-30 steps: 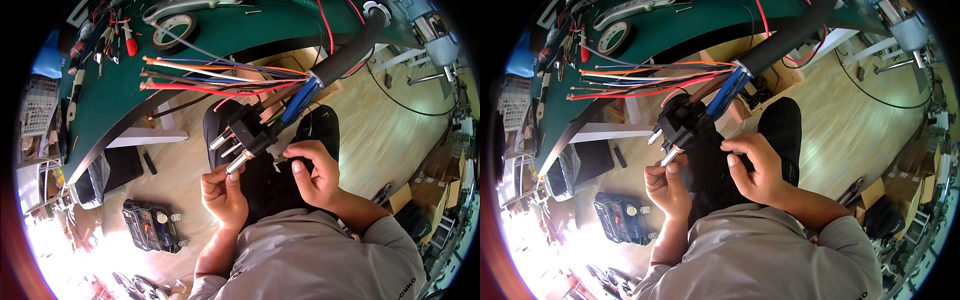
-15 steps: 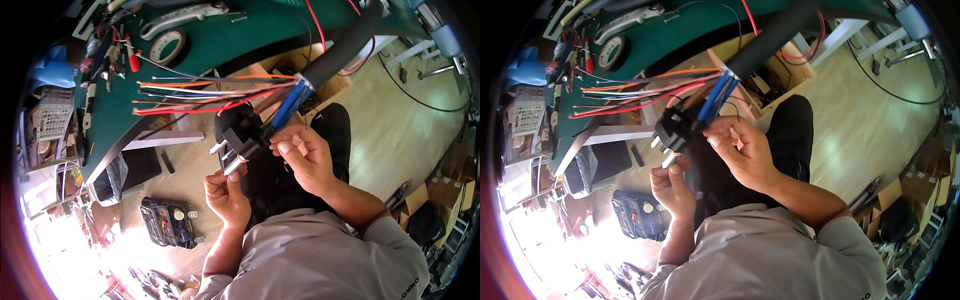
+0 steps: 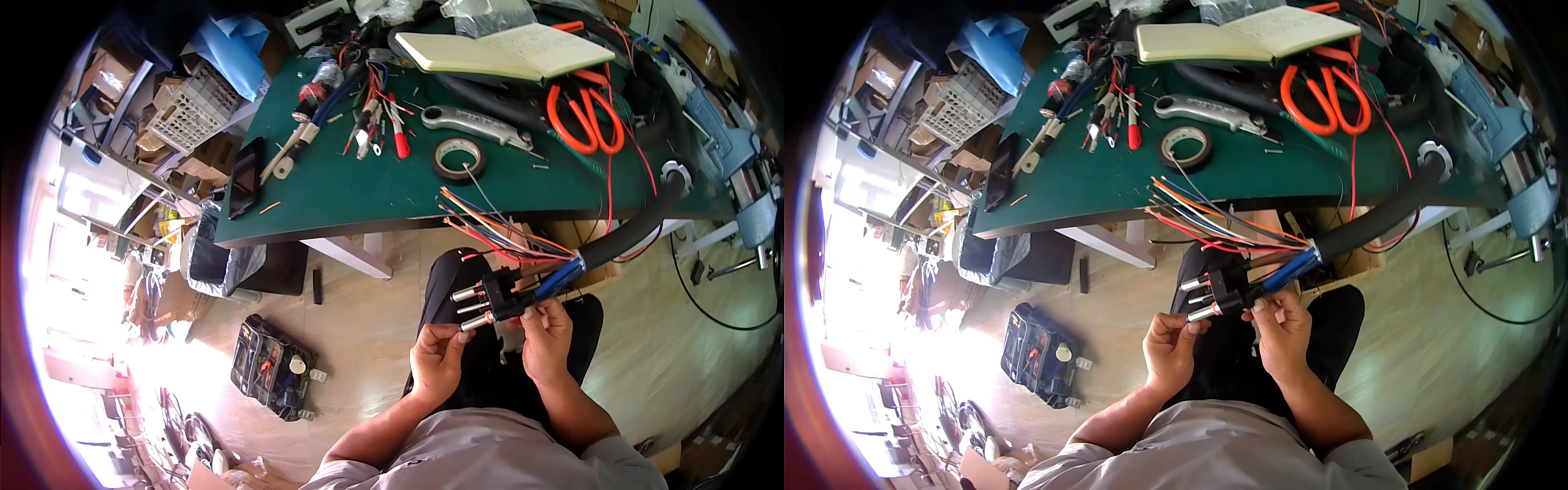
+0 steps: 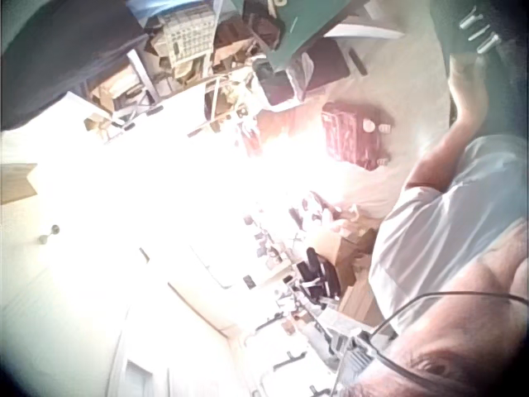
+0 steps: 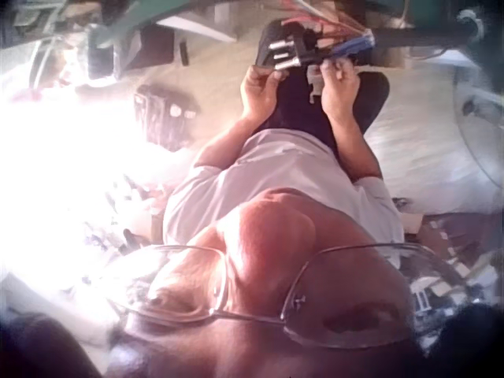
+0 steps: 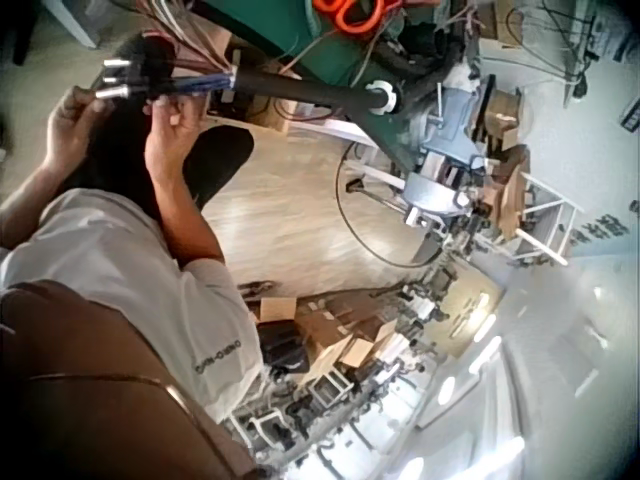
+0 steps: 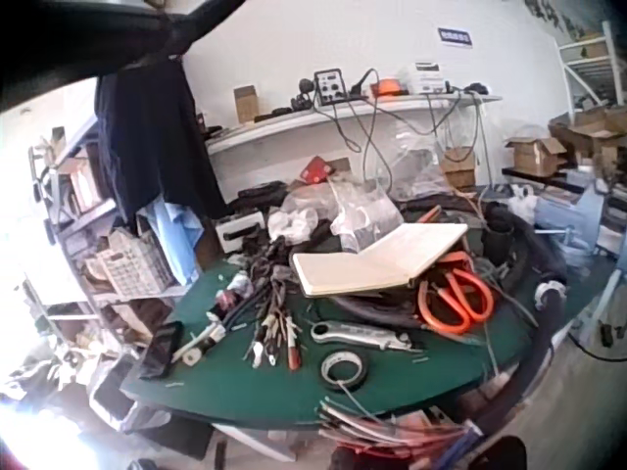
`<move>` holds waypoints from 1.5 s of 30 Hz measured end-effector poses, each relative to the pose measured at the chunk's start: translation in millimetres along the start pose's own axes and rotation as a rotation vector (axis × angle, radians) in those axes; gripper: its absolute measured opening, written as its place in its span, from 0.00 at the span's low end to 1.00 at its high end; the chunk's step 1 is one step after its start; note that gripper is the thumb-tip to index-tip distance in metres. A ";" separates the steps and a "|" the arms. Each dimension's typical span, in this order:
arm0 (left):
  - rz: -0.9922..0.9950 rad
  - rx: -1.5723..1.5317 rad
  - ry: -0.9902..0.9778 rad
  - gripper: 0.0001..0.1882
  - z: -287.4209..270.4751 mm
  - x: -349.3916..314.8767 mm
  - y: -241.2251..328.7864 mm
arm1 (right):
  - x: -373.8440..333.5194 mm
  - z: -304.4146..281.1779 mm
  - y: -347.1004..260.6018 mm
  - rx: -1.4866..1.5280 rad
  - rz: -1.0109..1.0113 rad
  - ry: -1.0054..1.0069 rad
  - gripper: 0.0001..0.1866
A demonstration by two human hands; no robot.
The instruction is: The person is assembling an electrical connector by inserting a bundle of multi-colored wires into a circular housing while seated at a workbench.
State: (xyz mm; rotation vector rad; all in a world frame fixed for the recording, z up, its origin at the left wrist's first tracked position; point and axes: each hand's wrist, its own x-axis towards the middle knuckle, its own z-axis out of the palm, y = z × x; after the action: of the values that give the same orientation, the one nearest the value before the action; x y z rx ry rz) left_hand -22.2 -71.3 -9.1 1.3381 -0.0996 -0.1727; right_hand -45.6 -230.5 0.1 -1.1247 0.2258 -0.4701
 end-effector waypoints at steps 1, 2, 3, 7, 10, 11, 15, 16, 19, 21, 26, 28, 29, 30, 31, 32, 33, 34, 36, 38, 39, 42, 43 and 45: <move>-0.010 -0.010 -0.003 0.05 -0.2 -0.4 -0.3 | 0.3 -0.6 -1.3 -0.015 -0.008 -0.008 0.07; -0.020 -0.018 -0.008 0.05 -0.5 -0.2 -0.6 | 0.7 -0.2 -2.1 -0.028 -0.017 -0.014 0.07; -0.030 -0.026 -0.013 0.05 -0.9 0.6 -0.6 | 1.1 0.7 -2.0 -0.039 -0.031 -0.006 0.07; -0.011 0.039 -0.026 0.05 -2.3 3.2 -0.4 | 1.3 1.0 -3.5 -0.033 -0.011 -0.019 0.07; -0.012 0.023 -0.026 0.05 -1.4 4.5 0.6 | 1.3 3.1 -4.1 -0.047 -0.014 -0.001 0.07; -0.013 0.013 -0.022 0.05 -1.2 4.5 0.1 | 1.4 3.8 -4.8 -0.052 -0.012 0.000 0.07; -0.008 0.006 -0.026 0.05 -2.8 5.5 -3.1 | 0.7 5.1 -6.6 -0.066 -0.002 -0.005 0.07; -0.007 -0.004 -0.030 0.05 -3.4 5.4 -3.8 | 0.5 5.3 -6.5 -0.072 -0.004 -0.002 0.07; -0.010 -0.023 -0.041 0.05 -4.5 5.5 -4.9 | 0.0 5.4 -5.8 -0.087 -0.007 0.002 0.07; -0.019 -0.024 -0.047 0.06 -5.2 5.8 -4.5 | 0.0 5.7 -5.6 -0.093 -0.006 -0.001 0.06; -0.014 -0.028 -0.052 0.05 -5.3 6.0 -4.5 | -0.8 5.0 -3.6 -0.089 -0.004 0.015 0.06; -0.012 -0.015 -0.056 0.05 -5.6 6.1 -5.0 | -1.2 4.1 -3.4 -0.089 -0.003 0.013 0.06; -0.013 -0.009 -0.059 0.05 -6.1 6.5 -5.3 | -1.2 3.9 -3.7 -0.092 -0.002 0.009 0.06; -0.013 -0.003 -0.062 0.05 -6.2 7.1 -5.4 | -0.8 3.7 -4.0 -0.095 -0.002 0.005 0.06; -0.014 -0.009 -0.060 0.05 -6.3 7.0 -5.3 | -0.6 4.1 -4.2 -0.099 -0.004 0.003 0.06; -0.015 -0.014 -0.058 0.05 -6.2 6.8 -5.2 | -0.3 4.5 -4.3 -0.103 -0.007 0.001 0.06; -0.016 -0.019 -0.056 0.05 -6.3 6.6 -5.3 | -0.2 4.8 -4.3 -0.107 -0.010 -0.001 0.06; -0.015 -0.011 -0.059 0.05 -6.6 6.5 -5.5 | -0.4 5.1 -4.4 -0.106 -0.013 0.000 0.07; -0.011 0.005 -0.064 0.05 -7.9 6.5 -6.4 | -1.0 5.7 -4.5 -0.104 -0.020 0.002 0.07; -0.005 0.013 -0.069 0.05 -7.3 7.4 -6.0 | -0.3 4.3 -3.0 -0.116 -0.018 0.010 0.07; -0.002 0.018 -0.072 0.05 -6.7 8.2 -5.8 | 0.4 3.6 -2.1 -0.122 -0.017 0.014 0.07; -0.011 -0.026 -0.061 0.05 -6.0 7.0 -4.7 | -0.1 2.8 -2.1 -0.140 -0.019 -0.006 0.08; -0.018 -0.022 -0.059 0.05 -5.4 6.4 -3.7 | -0.4 2.5 -2.5 -0.127 -0.008 -0.008 0.07; -0.032 -0.013 -0.055 0.05 -4.5 6.1 -0.9 | -0.3 2.6 -3.3 -0.101 0.014 -0.012 0.06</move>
State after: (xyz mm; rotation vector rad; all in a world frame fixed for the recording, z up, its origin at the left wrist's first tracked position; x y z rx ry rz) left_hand -15.6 -68.3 -11.1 1.3228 -0.1240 -0.2369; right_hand -45.6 -229.4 4.2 -1.2234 0.2486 -0.4430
